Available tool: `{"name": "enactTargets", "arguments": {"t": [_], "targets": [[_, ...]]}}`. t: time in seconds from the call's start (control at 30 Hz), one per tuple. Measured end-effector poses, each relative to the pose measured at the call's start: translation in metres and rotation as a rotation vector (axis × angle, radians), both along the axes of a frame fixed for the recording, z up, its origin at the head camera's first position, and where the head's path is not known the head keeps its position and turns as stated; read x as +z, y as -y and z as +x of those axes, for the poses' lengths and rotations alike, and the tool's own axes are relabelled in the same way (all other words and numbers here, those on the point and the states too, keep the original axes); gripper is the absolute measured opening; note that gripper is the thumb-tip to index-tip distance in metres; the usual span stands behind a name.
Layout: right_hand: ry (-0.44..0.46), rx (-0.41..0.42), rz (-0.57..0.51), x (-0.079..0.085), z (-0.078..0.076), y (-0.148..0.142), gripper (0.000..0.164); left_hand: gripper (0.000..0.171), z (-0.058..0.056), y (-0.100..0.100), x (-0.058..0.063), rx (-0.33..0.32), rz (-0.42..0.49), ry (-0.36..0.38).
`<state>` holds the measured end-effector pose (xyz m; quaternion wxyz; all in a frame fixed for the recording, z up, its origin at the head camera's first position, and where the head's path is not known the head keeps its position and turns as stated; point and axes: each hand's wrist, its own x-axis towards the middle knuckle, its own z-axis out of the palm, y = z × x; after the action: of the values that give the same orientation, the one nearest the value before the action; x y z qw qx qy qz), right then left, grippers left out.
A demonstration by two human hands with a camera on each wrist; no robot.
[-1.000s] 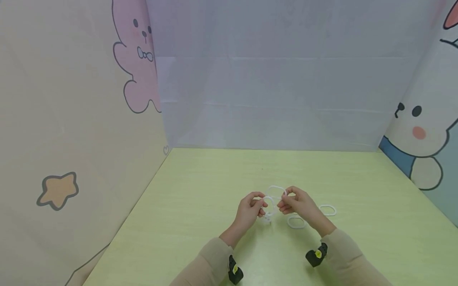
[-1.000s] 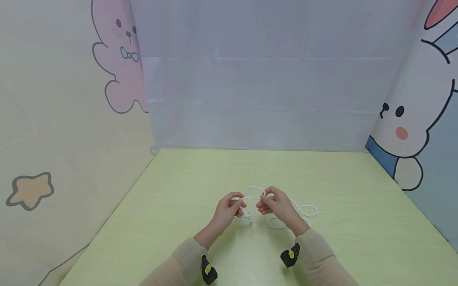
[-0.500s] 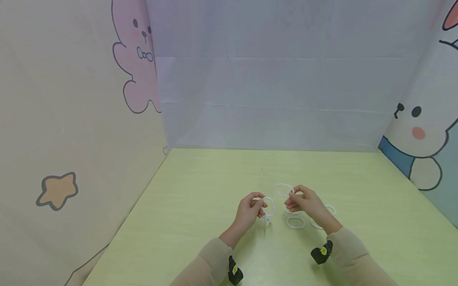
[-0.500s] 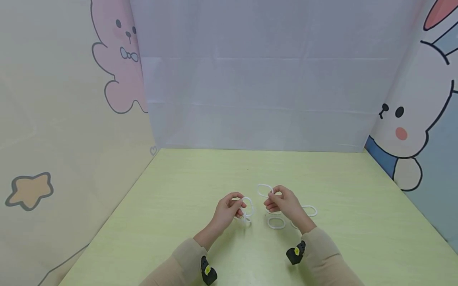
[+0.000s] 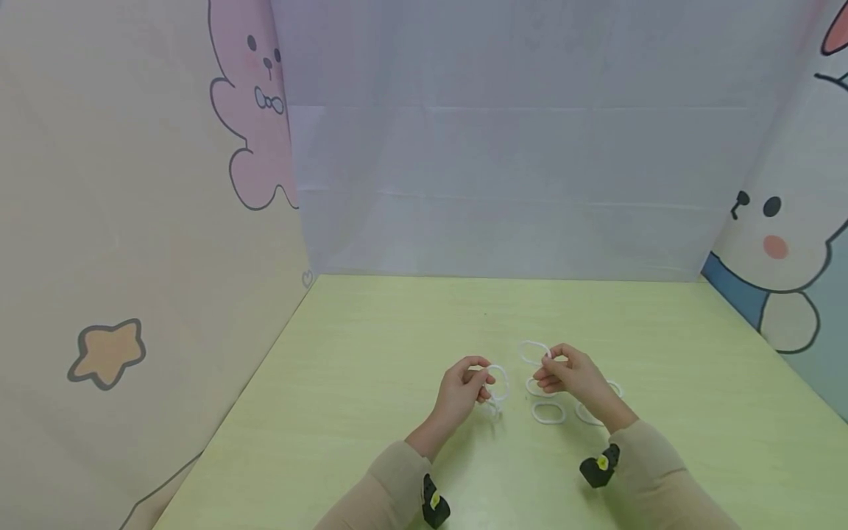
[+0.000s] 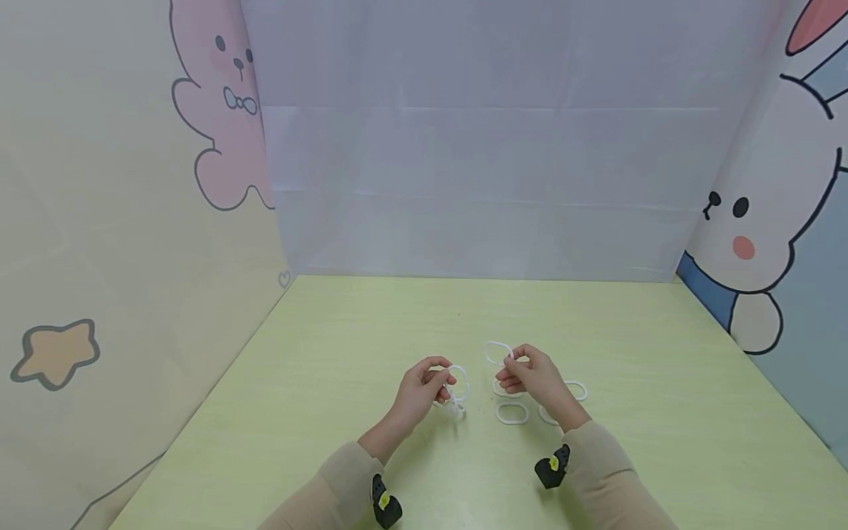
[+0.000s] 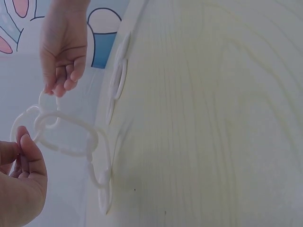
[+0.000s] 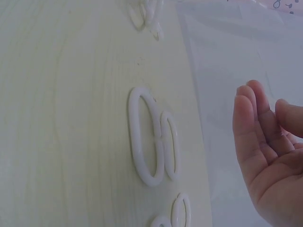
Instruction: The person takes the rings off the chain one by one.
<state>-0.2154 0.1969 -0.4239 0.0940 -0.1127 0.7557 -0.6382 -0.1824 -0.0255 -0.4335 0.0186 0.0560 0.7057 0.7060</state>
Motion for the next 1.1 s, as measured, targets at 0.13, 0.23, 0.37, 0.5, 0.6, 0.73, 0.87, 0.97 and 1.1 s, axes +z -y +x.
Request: {"name": "enactTargets", "arguments": {"t": [0.13,0.23,0.37,0.5,0.6,0.73,0.87,0.97,1.1], "targets": [[0.008,-0.007,0.002,-0.001,-0.001,-0.002,0.013,0.014,0.002,0.001,0.003,-0.003,0.005,-0.006],[0.013,-0.015,0.017,-0.003,-0.003,-0.003,0.014,0.014,0.007,0.001,0.012,-0.006,0.001,-0.013],[0.016,-0.017,0.035,-0.005,-0.005,-0.004,0.016,0.014,0.016,0.002,0.026,-0.009,-0.009,-0.012],[0.028,-0.019,0.033,-0.007,-0.007,-0.005,0.017,0.014,0.016,0.003,0.026,-0.011,-0.007,-0.011],[0.034,-0.024,0.034,-0.007,-0.009,-0.005,0.016,0.014,0.008,0.003,0.014,-0.009,0.0,-0.017],[0.037,-0.032,0.043,-0.008,-0.012,-0.006,0.016,0.013,0.002,0.002,0.003,-0.004,-0.005,-0.005],[0.04,-0.038,0.056,-0.008,-0.017,-0.006,0.017,0.013,0.002,0.003,0.004,-0.007,-0.01,0.012],[0.047,-0.043,0.066,-0.007,-0.019,-0.006,0.019,0.013,0.002,0.003,0.004,-0.005,-0.011,0.01],[0.062,-0.046,0.071,-0.007,-0.022,-0.004,0.022,0.013,0.001,0.003,0.003,-0.002,-0.005,0.01]]}}
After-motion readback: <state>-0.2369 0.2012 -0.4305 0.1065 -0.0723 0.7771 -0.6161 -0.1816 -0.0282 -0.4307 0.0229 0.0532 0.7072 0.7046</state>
